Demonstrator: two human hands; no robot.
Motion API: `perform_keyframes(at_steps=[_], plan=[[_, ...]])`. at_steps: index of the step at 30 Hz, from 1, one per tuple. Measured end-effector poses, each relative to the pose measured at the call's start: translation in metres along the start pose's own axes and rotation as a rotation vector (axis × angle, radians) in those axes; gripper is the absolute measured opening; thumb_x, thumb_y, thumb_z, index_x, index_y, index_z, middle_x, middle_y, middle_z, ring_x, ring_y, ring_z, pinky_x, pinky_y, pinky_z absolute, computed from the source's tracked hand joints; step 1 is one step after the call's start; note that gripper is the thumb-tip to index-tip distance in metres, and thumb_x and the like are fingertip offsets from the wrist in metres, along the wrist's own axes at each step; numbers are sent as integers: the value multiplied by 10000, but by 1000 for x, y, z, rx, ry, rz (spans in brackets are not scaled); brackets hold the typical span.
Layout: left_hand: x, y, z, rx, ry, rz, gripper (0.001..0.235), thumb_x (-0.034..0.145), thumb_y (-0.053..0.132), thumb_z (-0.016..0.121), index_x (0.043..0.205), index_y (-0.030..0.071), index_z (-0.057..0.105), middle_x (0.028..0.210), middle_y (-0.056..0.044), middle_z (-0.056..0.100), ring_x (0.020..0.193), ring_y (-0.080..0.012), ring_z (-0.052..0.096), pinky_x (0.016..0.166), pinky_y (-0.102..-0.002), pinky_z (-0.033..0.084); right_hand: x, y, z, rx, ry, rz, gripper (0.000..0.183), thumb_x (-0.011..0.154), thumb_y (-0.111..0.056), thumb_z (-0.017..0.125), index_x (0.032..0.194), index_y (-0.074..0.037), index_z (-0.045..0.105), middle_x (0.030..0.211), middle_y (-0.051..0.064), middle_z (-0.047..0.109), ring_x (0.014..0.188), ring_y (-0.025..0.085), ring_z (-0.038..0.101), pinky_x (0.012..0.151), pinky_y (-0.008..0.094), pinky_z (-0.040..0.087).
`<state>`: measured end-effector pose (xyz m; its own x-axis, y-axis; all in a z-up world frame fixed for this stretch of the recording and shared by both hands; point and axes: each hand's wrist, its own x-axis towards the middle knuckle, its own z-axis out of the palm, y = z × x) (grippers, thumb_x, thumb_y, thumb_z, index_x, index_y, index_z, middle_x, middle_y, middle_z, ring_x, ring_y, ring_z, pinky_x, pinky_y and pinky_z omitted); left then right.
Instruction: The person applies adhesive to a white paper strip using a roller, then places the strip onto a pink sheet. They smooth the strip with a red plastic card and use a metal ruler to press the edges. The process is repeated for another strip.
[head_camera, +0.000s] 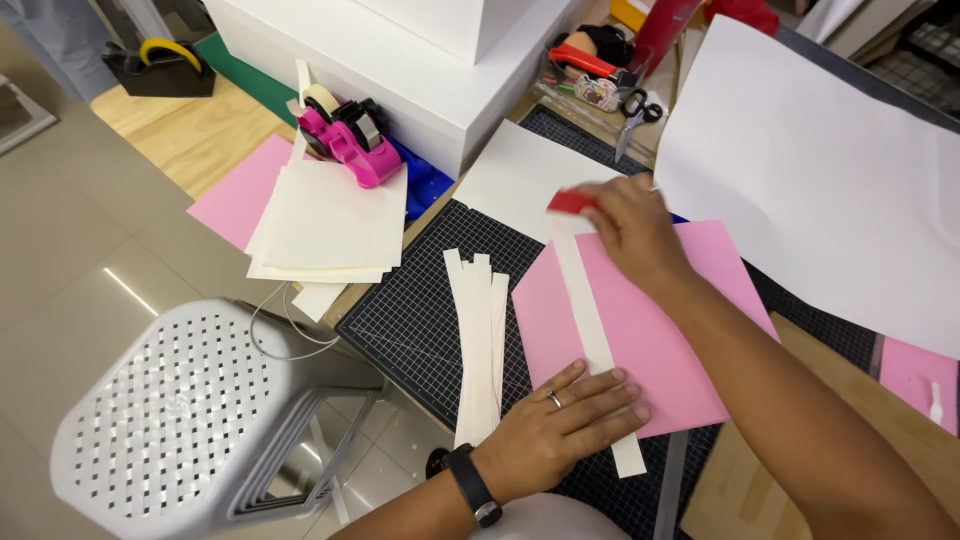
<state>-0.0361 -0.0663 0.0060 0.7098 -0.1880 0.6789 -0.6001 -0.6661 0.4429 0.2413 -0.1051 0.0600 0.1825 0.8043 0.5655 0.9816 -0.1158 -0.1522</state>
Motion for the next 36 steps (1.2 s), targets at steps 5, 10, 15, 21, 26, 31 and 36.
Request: perform_keyframes(at_steps=[5, 10, 15, 21, 26, 31, 36], plan=[[-1, -42, 0, -67, 59, -121, 600, 928, -90, 411, 1511, 41, 463, 1595, -246, 422, 1535, -427, 365, 1274, -698, 212, -25, -9, -35, 73, 98, 47, 218, 1061, -124, 642, 1223, 23, 642, 1149, 133, 698, 975, 302, 597, 957, 410, 389], [30, -115, -6, -430, 630, -756, 444, 1117, 293, 408, 1484, 54, 481, 1320, -204, 649, 1302, -389, 607, 1099, -528, 473, -55, -43, -41, 216, -8, 29, 221, 953, -161, 708, 1159, -80, 701, 1032, 62, 716, 946, 320, 642, 863, 413, 503], [70, -162, 30, -496, 740, -813, 399, 1131, 375, 406, 1406, 161, 603, 1036, -101, 701, 1068, -234, 679, 999, -434, 545, -41, -17, -7, 33, 42, -84, 283, 983, -220, 687, 1244, -110, 697, 991, 48, 675, 912, 291, 639, 828, 411, 507], [79, -169, 43, -405, 817, -906, 366, 1125, 412, 410, 1315, 244, 674, 919, -89, 703, 940, -227, 683, 897, -436, 569, -63, -54, -39, 115, -95, -58, 237, 967, -226, 657, 1165, -108, 713, 886, 64, 650, 865, 315, 638, 776, 416, 513], [81, -169, 43, -372, 809, -883, 348, 1124, 411, 428, 1301, 246, 678, 933, -90, 716, 915, -224, 684, 886, -420, 569, -48, -63, -52, 53, -186, -97, 258, 971, -215, 625, 1189, -108, 714, 848, 88, 645, 852, 341, 642, 754, 450, 524], [80, -170, 42, -461, 833, -880, 331, 1132, 357, 427, 1295, 218, 679, 798, -64, 667, 870, -188, 620, 859, -415, 567, -24, -56, -42, -145, -319, -20, 332, 965, -255, 619, 1278, -165, 678, 867, 52, 635, 886, 299, 617, 789, 443, 507], [82, -164, 38, -481, 841, -886, 326, 1135, 359, 423, 1290, 231, 680, 765, -79, 660, 831, -190, 625, 835, -408, 564, -10, -74, -59, -164, -589, 12, 344, 922, -235, 626, 1247, -144, 690, 889, 106, 696, 906, 354, 646, 800, 482, 519]])
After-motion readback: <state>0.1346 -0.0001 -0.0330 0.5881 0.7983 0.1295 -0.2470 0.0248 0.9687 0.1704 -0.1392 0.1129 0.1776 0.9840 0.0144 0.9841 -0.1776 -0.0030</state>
